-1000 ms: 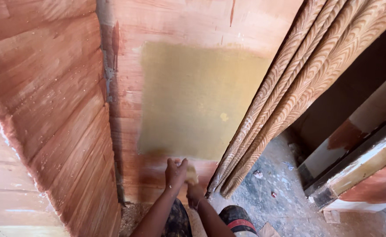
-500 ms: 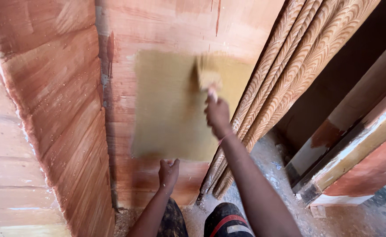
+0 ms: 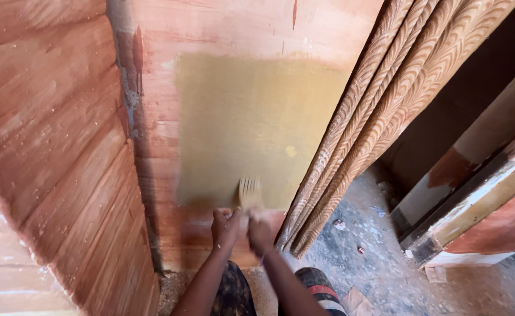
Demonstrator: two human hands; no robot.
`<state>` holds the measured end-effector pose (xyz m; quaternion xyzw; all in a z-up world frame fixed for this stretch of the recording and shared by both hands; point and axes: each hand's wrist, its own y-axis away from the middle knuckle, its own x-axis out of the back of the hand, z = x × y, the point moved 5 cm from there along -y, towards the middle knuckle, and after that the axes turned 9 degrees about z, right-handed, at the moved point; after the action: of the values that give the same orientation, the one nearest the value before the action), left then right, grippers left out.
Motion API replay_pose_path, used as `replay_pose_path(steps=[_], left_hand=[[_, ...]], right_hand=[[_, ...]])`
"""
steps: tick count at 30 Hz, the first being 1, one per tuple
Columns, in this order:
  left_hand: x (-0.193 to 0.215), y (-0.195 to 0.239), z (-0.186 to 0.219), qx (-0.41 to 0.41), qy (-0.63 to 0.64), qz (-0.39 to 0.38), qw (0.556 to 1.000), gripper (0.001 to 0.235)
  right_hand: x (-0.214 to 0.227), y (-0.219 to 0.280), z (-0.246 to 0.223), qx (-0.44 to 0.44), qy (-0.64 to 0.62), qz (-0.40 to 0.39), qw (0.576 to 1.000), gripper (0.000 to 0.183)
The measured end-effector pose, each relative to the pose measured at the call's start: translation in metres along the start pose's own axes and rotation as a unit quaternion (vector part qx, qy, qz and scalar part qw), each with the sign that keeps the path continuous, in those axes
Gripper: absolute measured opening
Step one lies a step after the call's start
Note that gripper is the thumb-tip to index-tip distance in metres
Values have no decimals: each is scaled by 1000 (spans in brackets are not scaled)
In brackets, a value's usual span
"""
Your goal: The person uses a wide brush to apply a light-colored paint to a vertical wall section adjacent to a patterned curtain. The person repeatedly dips the brush into a bucket and applies paint in vertical strokes, gradually covering the wall surface.
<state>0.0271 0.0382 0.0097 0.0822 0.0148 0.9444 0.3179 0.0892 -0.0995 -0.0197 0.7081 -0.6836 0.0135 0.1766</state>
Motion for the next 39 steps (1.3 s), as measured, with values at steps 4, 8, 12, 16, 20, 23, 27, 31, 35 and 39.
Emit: replay_pose_path(steps=[4,8,12,16,20,23,27,31,35,39], left_hand=[[0,-4,4,13,20,1,1000,52],[-5,-6,0,-13,12,6,1000,52],[-9,-8,-1,-17,19,10,1000,53],[-8,-8,-4,-19,14,19,1000,53],[-6,-11,-6,-5,-4,22,1000,53],[-2,-9,-9,-15,-2,23,1000,53],[-2,-9,-4,-4,5,19,1000,53],[2,-6,-2,5,-3,11,1000,54],[3,-6,2,10,0,11,1000,53],[0,-7,-1,22,7,12,1000,52]], right_hand=[[-18,1,57,-45,-79,4,996,40],[-4,0,-6,36,-28,-2,999,57],[38,14,-149,150,-32,43,987,37],[80,54,-277,224,-63,45,971,40],[101,74,-329,237,-107,62,964,41],[88,56,-299,230,-105,57,966,35],[48,17,-166,166,-64,53,983,37],[8,-9,4,29,13,4,999,71],[-7,-13,100,-80,46,46,995,59],[-1,-15,59,25,51,64,996,58]])
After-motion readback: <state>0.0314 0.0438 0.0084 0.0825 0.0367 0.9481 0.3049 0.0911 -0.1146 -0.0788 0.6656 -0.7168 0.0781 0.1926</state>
